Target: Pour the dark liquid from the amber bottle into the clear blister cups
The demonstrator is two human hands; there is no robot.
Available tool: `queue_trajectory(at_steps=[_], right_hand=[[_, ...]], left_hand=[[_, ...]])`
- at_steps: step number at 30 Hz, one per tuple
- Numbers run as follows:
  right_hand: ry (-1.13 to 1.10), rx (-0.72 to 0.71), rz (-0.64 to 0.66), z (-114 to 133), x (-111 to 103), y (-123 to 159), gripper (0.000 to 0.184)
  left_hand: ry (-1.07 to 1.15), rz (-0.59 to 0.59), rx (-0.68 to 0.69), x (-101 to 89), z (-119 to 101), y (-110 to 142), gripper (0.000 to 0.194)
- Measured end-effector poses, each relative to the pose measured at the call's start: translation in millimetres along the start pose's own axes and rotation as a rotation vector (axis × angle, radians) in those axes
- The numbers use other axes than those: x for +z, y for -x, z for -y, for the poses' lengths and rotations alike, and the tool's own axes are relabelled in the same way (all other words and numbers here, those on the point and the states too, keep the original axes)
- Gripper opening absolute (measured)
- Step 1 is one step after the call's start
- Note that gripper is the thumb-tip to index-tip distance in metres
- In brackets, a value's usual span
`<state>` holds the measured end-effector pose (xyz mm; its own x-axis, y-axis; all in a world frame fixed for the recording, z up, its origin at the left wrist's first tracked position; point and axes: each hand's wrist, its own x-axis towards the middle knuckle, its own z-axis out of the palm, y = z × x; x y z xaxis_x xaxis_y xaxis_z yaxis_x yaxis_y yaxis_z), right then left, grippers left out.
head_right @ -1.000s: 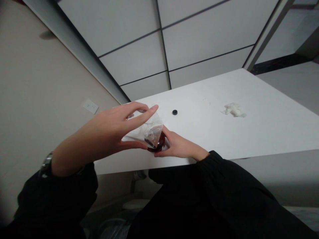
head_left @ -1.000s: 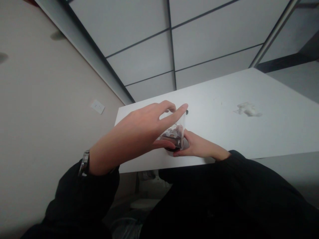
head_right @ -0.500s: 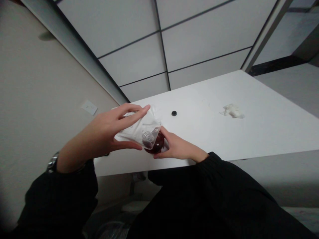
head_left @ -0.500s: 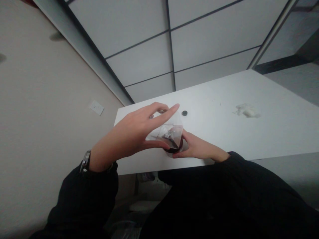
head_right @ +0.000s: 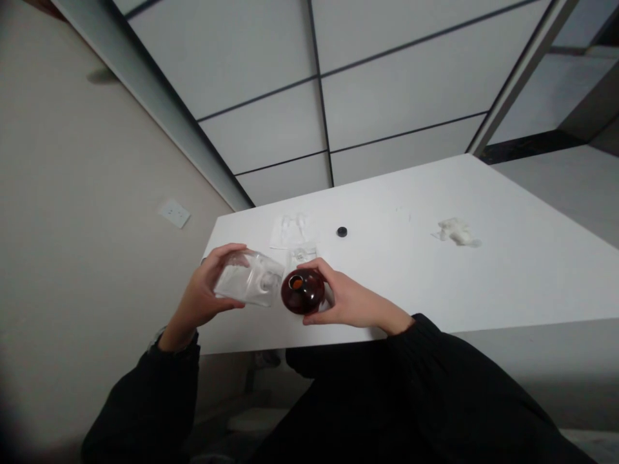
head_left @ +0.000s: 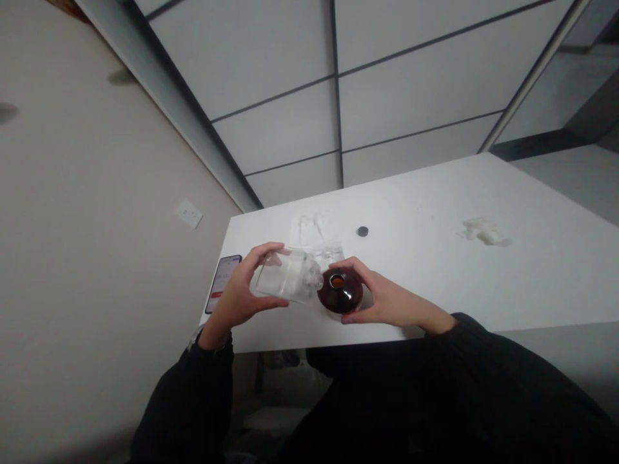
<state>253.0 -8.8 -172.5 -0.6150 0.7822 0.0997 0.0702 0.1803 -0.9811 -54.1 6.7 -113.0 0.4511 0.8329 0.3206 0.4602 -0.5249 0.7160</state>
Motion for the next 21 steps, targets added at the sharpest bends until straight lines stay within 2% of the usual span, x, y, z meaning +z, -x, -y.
queue_trajectory(at_steps=[4,7,9,13,16,21], right_hand=[[0.021,0.022,0.013,0.1,-1.0,-0.5,0.080],[0.025,0.042,0.019,1.0,-2.6,-0.5,0.083],[0.032,0.052,0.023,1.0,-4.7,0.1,0.083],[0.066,0.054,0.026,-1.4,-10.7,2.3,0.082],[0.058,0.060,0.042,-4.5,-15.2,3.9,0.081],[0.040,0.070,0.063,-9.3,-22.8,7.0,0.081]], left_hand=[[0.292,-0.079,-0.172,14.9,46.1,2.7,0.085],[0.385,-0.054,-0.355,29.6,74.1,2.1,0.080],[0.383,-0.020,-0.416,36.1,83.7,1.5,0.076],[0.142,0.046,-0.361,38.1,88.4,0.1,0.064],[-0.046,0.077,-0.353,37.2,91.2,-0.8,0.067],[-0.157,0.099,-0.282,42.0,98.5,0.1,0.071]])
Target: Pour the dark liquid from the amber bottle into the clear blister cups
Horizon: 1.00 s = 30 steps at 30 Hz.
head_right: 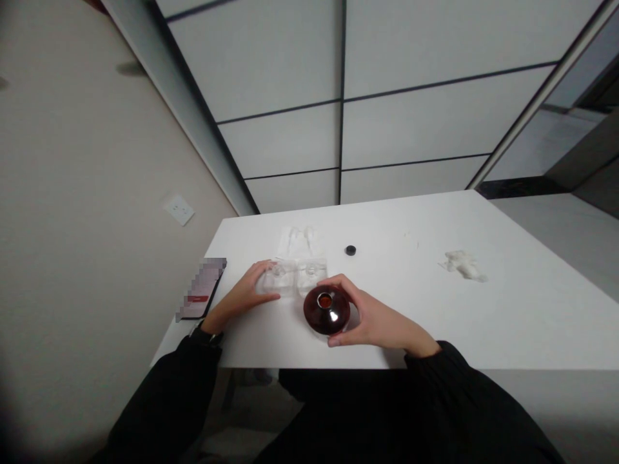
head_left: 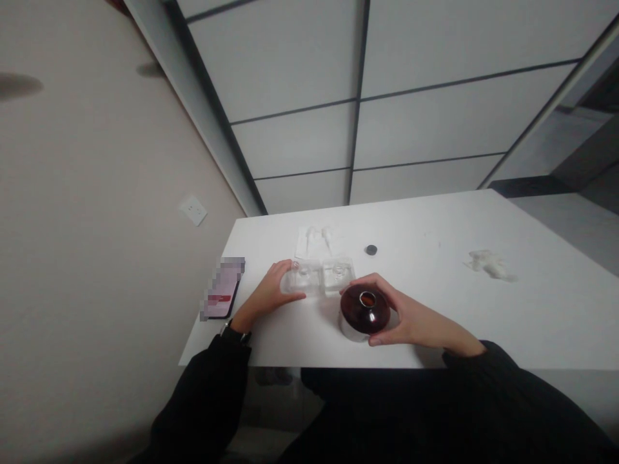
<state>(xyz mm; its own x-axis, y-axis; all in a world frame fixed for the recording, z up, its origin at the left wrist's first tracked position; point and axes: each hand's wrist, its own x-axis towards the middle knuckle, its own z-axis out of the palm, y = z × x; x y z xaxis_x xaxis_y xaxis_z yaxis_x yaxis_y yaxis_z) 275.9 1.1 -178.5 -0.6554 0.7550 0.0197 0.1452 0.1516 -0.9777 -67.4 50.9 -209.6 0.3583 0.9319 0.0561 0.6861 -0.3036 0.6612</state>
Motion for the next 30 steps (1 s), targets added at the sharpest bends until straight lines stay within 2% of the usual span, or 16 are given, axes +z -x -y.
queue_trajectory(at_steps=[7,14,17,21,24,27,30], right_hand=[[0.018,0.008,-0.017,-9.7,-9.3,5.5,0.083],[0.035,0.033,-0.061,-7.4,-6.0,11.2,0.085],[0.063,0.060,-0.075,-4.3,-5.7,16.7,0.085],[0.071,0.088,-0.118,-2.7,-6.7,26.5,0.086],[0.093,0.097,-0.155,-2.7,-8.1,34.2,0.087],[0.105,0.089,-0.175,-3.9,-11.2,40.6,0.085],[0.133,0.097,-0.198,-7.8,-16.0,45.7,0.085]], left_hand=[[-0.069,-0.023,0.065,6.2,-2.2,0.2,0.067],[-0.094,-0.034,0.085,8.1,-1.5,-1.2,0.066],[-0.073,-0.027,0.085,8.7,-1.9,-1.5,0.075],[-0.014,-0.021,0.104,8.1,-2.5,0.6,0.102],[0.027,-0.065,0.141,4.9,-4.7,3.3,0.108],[-0.033,-0.145,0.199,-1.4,-17.4,3.1,0.103],[-0.250,-0.139,0.293,-6.9,-46.8,-3.4,0.100]])
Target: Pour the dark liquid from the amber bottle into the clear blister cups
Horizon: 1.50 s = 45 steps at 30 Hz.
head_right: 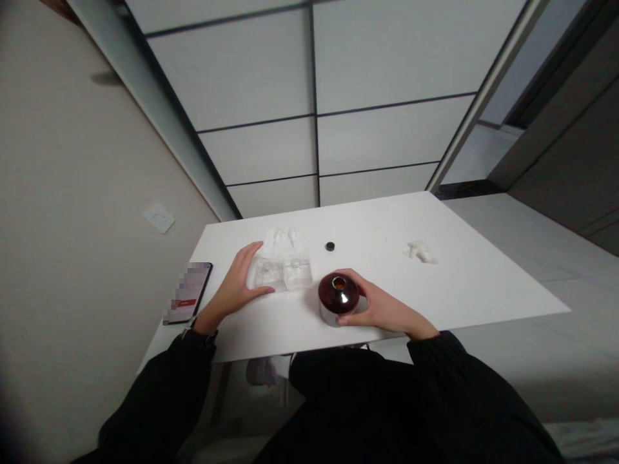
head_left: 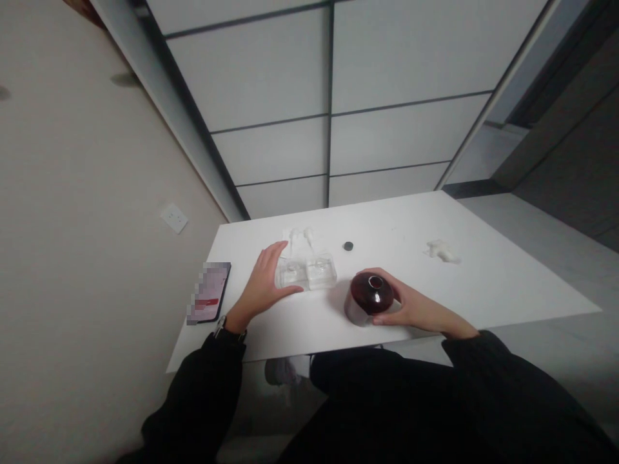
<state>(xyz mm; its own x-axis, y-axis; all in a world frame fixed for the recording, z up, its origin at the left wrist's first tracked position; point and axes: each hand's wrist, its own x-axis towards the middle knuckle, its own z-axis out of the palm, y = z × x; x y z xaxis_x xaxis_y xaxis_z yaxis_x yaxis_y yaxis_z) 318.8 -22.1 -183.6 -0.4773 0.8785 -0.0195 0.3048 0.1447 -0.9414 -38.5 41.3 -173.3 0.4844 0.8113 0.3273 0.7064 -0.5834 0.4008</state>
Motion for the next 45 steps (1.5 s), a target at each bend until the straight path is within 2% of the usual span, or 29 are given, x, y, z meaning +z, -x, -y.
queue_trajectory(at_steps=[3,5,9,12,15,19,24,27,29,32,37,40,45], right_hand=[[0.011,0.013,-0.041,-5.8,-4.8,1.8,0.088],[-0.002,0.023,-0.058,-8.0,-7.6,1.8,0.090],[-0.025,0.033,-0.061,-8.3,-12.6,-0.2,0.090],[-0.036,0.022,-0.064,-9.8,-16.3,-2.1,0.090],[-0.060,0.012,-0.063,-13.7,-19.9,-3.5,0.089],[-0.066,0.006,-0.066,-16.3,-23.5,-4.5,0.087],[-0.068,0.015,-0.062,-14.0,-25.2,-5.7,0.086],[-0.099,0.016,-0.055,-12.8,-23.8,-6.5,0.084],[-0.112,0.014,-0.061,-12.0,-21.8,-7.0,0.084],[-0.118,0.019,-0.060,-9.5,-17.2,-8.1,0.086],[-0.123,0.025,-0.028,-5.2,-4.7,-12.0,0.087],[-0.122,0.003,-0.028,-5.7,4.4,-15.8,0.090],[-0.153,-0.042,-0.011,-5.4,17.3,-22.3,0.089]], left_hand=[[-0.258,0.095,0.121,-4.9,-30.6,-22.5,0.100],[-0.350,0.165,0.155,-3.5,-46.9,-36.5,0.102],[-0.416,0.280,0.148,4.2,-58.4,-53.7,0.080],[-0.403,0.289,0.131,7.6,-56.1,-59.3,0.066],[-0.342,0.269,0.130,5.9,-56.6,-61.9,0.063],[-0.246,0.163,0.116,-5.8,-69.1,-58.0,0.065],[-0.052,0.053,0.141,-30.9,-95.4,-33.8,0.067],[0.086,0.042,0.103,-41.0,-104.8,-7.6,0.070],[0.143,-0.003,0.081,-41.3,-104.9,13.4,0.071],[0.213,-0.059,-0.011,-30.9,-97.1,45.7,0.073],[0.425,0.041,-0.255,1.0,-76.1,84.7,0.073],[0.536,0.050,-0.352,16.5,-65.6,95.7,0.078],[0.614,0.006,-0.399,29.1,-56.2,100.9,0.082]])
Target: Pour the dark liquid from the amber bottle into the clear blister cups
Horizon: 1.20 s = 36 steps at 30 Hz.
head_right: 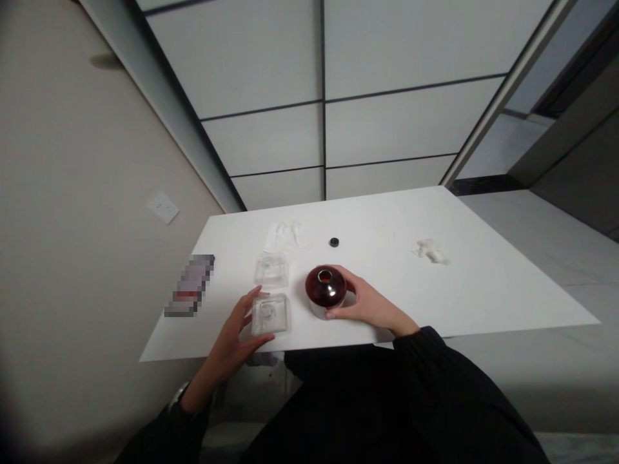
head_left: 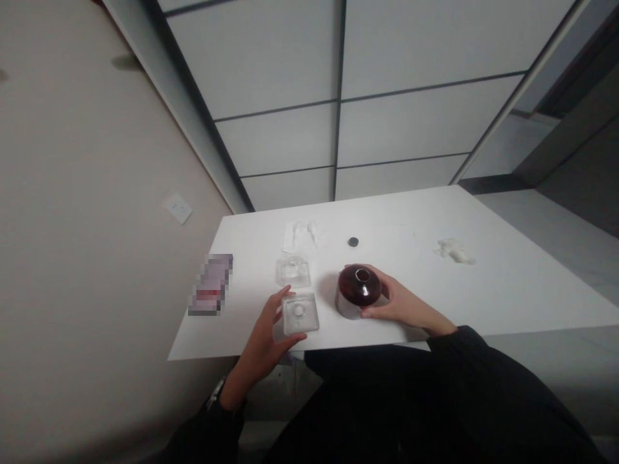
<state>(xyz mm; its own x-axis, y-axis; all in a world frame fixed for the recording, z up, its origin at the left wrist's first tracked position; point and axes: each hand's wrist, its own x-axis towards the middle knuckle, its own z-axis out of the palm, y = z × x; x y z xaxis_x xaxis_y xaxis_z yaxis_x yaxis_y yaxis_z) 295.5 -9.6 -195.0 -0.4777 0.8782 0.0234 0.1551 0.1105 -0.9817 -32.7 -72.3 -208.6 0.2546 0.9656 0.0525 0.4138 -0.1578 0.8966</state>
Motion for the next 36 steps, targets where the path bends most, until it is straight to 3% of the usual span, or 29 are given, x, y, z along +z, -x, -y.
queue_trajectory(at_steps=[5,10,16,22,36], right_hand=[[-0.039,-0.005,0.012,3.8,11.5,-4.2,0.089],[-0.058,-0.034,0.017,5.4,20.9,-7.1,0.093],[-0.100,-0.040,0.053,4.2,30.8,-8.8,0.088],[-0.203,-0.054,0.123,-6.4,45.9,-10.3,0.094],[-0.152,-0.125,0.115,-3.6,49.7,-10.7,0.090]], left_hand=[[-0.051,-0.033,-0.027,3.7,8.7,-2.9,0.090],[-0.053,-0.068,-0.078,-0.6,7.3,-2.9,0.079],[-0.017,-0.105,-0.029,-25.1,-19.5,4.2,0.080],[-0.198,-0.078,0.171,-44.8,-53.5,-1.2,0.087],[-0.285,-0.041,0.302,-53.9,-87.3,-29.8,0.070]])
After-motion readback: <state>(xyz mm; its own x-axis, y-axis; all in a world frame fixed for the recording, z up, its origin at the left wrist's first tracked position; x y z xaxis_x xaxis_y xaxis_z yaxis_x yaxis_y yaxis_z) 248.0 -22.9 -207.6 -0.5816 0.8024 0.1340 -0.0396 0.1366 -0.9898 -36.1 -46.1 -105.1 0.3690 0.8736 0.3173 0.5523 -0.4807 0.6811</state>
